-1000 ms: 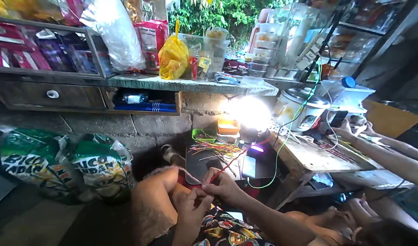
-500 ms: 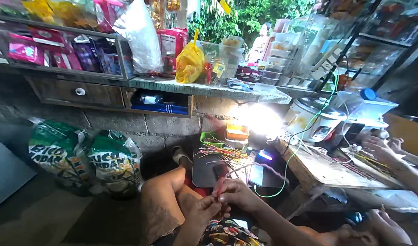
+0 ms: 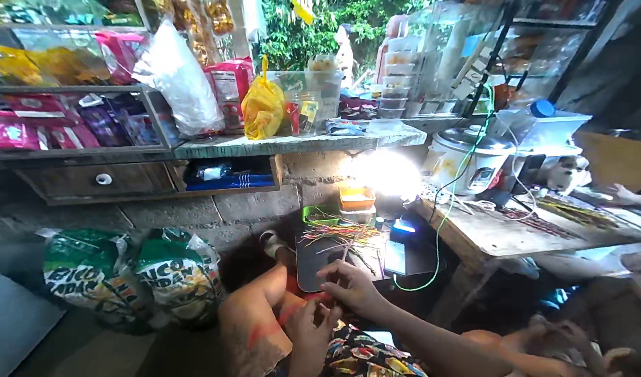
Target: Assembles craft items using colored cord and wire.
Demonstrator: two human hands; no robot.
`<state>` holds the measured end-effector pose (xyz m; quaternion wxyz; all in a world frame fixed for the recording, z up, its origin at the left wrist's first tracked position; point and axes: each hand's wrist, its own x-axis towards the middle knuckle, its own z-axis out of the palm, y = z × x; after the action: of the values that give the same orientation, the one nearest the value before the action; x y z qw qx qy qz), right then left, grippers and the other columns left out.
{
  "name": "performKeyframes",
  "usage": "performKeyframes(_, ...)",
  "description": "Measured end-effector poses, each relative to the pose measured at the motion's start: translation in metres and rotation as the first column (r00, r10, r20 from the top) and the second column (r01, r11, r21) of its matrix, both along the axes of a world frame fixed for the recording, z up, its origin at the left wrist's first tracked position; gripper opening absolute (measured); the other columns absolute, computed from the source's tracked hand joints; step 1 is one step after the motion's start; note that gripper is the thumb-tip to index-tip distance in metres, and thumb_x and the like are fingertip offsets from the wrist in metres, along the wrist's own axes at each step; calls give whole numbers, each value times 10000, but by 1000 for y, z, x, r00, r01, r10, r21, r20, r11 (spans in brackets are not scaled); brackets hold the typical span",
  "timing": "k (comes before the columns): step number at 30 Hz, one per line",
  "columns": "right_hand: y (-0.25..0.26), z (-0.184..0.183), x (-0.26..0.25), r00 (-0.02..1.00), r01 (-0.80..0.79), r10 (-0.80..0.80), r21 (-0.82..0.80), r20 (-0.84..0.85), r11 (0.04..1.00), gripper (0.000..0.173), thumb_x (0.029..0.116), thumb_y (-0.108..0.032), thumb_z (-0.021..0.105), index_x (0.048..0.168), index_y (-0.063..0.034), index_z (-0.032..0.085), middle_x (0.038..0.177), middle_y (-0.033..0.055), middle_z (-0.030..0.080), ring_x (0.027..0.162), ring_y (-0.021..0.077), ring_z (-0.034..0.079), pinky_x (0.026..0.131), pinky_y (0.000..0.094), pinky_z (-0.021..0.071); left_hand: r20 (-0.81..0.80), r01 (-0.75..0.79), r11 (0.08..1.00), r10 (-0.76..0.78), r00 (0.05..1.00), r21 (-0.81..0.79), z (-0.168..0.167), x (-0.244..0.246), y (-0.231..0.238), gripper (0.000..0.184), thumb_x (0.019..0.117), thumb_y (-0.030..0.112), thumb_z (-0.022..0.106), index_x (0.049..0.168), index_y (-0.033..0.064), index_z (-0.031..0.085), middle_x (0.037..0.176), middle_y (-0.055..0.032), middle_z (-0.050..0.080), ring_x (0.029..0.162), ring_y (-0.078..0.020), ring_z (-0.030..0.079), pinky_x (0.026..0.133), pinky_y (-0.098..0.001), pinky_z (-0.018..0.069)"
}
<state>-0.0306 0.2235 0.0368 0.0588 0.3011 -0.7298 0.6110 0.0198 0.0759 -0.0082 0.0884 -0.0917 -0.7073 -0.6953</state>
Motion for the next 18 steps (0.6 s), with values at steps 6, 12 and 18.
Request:
performKeyframes(6,-5,0,8,998,66,-67,88,8,994,274,980,-145,624,1200,15,658,1054,100,669,827,64,607,756,225,518,7,-23,999,23,1000,-33,5,4,-2,186,937,107,650,1062,-21,700,957,-17,719,842,-7,671,805,-201,563)
performKeyframes(12,0,-5,13,946,-45,70,86,-317,995,262,1009,-46,566,1239,65,621,1074,169,678,901,119,669,831,245,564,-11,145,938,-150,989,315,-2,0,-6,179,1047,101,425,1064,88,602,779,80,637,634,13,582,599,-147,503)
performKeyframes(18,2,-5,10,756,197,50,299,-652,934,486,895,65,622,1353,-98,615,1020,117,730,960,254,703,901,375,567,-8,163,966,-165,986,199,6,4,-17,161,1031,97,461,1034,75,620,751,79,597,591,22,513,549,-133,441)
